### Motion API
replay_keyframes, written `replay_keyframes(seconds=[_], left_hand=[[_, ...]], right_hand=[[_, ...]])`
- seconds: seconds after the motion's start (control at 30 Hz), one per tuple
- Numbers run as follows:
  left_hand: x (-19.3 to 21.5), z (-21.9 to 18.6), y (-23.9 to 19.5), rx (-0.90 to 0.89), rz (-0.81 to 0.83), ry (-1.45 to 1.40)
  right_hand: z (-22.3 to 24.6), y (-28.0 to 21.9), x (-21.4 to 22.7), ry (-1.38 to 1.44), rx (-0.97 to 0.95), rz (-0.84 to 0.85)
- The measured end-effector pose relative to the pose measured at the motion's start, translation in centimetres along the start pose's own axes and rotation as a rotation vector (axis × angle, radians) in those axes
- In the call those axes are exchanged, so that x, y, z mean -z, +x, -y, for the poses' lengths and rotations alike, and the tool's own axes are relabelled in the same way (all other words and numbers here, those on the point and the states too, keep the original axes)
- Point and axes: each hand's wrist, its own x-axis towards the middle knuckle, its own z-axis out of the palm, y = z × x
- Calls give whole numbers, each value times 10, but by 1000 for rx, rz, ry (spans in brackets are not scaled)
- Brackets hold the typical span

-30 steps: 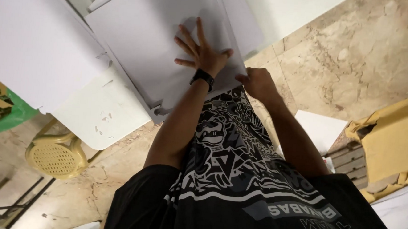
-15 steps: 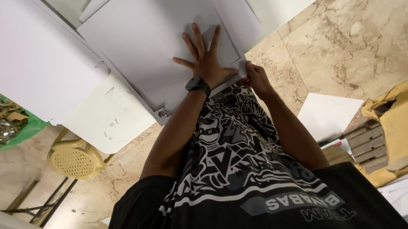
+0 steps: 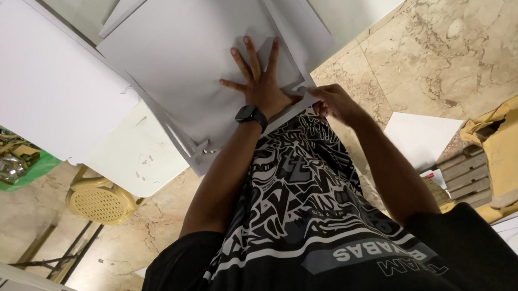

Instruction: Folding flat corrugated cardboard sheets into pizza boxes and stacking them on a table.

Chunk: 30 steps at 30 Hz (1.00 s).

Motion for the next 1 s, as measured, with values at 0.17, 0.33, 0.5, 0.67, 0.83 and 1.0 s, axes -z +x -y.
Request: replay_keyframes(seconds=[0.17,0.33,0.5,0.67,0.83,1.0], left_hand=[[10,-11,-6,50,21,73],[13,-15,-7,76,54,78],[-3,-7,-2,67,-17,167],[-8,-6,-9,59,-31,270],[5,24,-9,-36,26,-45],[15,99,-51,-218,-154,-652]], right_hand=[[55,8,-16,-432,-126,-70],[33,18,-27,-523,-82,-268],[40,4,-51,-670,50,-457],[65,-30,-65,-827,211,-401],[36,-18,-41,-701,87,-390],[-15,1,-65,521,142,-474]])
